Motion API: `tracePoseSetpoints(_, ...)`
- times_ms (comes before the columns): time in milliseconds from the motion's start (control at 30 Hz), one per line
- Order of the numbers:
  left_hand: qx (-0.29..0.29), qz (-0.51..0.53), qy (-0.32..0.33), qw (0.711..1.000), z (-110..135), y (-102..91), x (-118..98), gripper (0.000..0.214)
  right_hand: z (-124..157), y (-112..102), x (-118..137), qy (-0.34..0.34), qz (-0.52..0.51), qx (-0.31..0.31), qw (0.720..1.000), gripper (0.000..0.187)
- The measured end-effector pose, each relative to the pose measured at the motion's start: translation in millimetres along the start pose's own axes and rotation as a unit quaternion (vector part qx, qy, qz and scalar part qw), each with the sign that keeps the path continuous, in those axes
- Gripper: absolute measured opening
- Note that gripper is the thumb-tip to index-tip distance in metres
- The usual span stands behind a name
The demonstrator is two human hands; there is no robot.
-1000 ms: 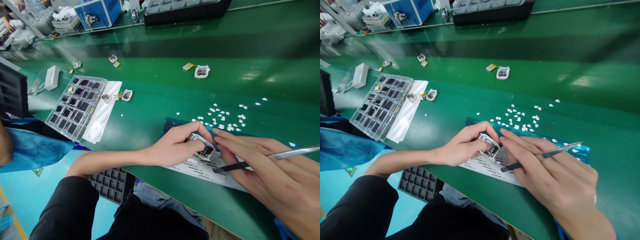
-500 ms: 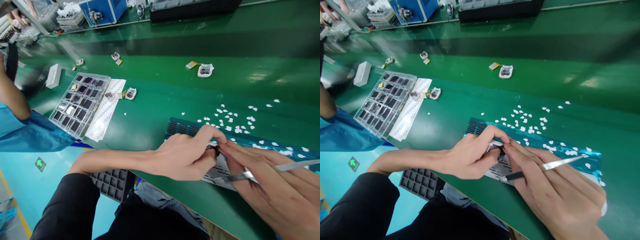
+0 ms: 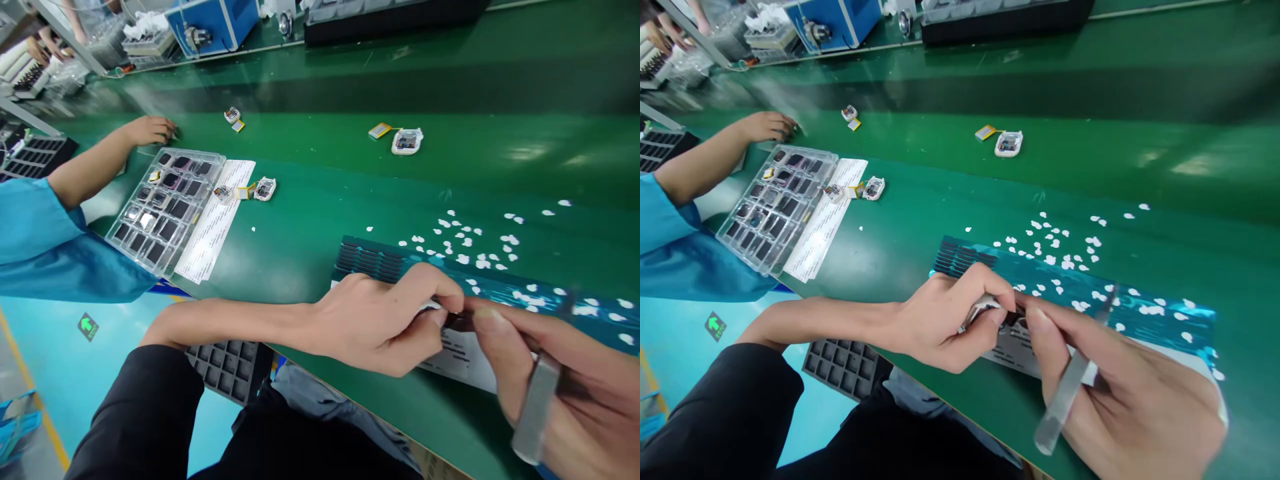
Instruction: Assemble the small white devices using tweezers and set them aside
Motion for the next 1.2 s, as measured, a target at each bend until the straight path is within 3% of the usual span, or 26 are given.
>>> tracePoseSetpoints(100,0.007,-0.013,0.008,1.0,1.4,1.3,-0.2,0.032,22.7,-5.2,-22.8,0.015,-0.008,0.011,1.0,0.035)
tracePoseSetpoints(200,0.007,0.015,-0.007,1.0,2.1,-0.2,-0.6,0.032,21.4,-11.7,-28.7,0.032,-0.02,0.012,0.999,0.039)
tracePoseSetpoints(400,0.004,0.071,-0.031,0.997,2.2,-5.6,-4.7,0.036,-46.9,-14.0,21.9,0.043,-0.119,0.084,0.988,0.035)
tracePoseSetpoints(500,0.003,0.066,-0.041,0.997,2.3,-6.1,-5.6,0.035,-68.0,-17.7,42.6,0.061,-0.169,0.068,0.981,0.03)
tracePoseSetpoints(633,-0.002,0.064,-0.037,0.997,2.2,-5.4,-5.4,0.031,-67.8,-22.3,44.8,0.078,-0.178,0.049,0.98,0.033)
tracePoseSetpoints(933,-0.017,0.072,-0.032,0.997,2.1,-5.4,-4.8,0.029,-61.6,-17.1,45.7,0.051,-0.14,0.021,0.989,0.024)
tracePoseSetpoints(1000,-0.021,0.079,-0.035,0.996,2.1,-5.8,-4.3,0.028,-56.6,-20.2,41.6,0.02,-0.097,0.01,0.995,0.02)
tracePoseSetpoints(1133,-0.025,0.079,-0.048,0.995,1.5,-6.6,-3.7,0.028,-50.1,-23.9,35.0,-0.163,-0.022,0.015,0.986,0.062)
tracePoseSetpoints(1200,-0.025,0.078,-0.056,0.995,1.1,-6.7,-3.5,0.028,-49.4,-21.0,33.1,-0.204,-0.003,-0.019,0.979,0.069)
Point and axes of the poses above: each hand's wrist, its own z-axis away from the middle knuckle, its own y-axis out of the palm, x = y × z, the point moved 2 cm from there along -z, towards the middle knuckle, and after that the axes turned 5 degrees about z, right-handed, at the moved point
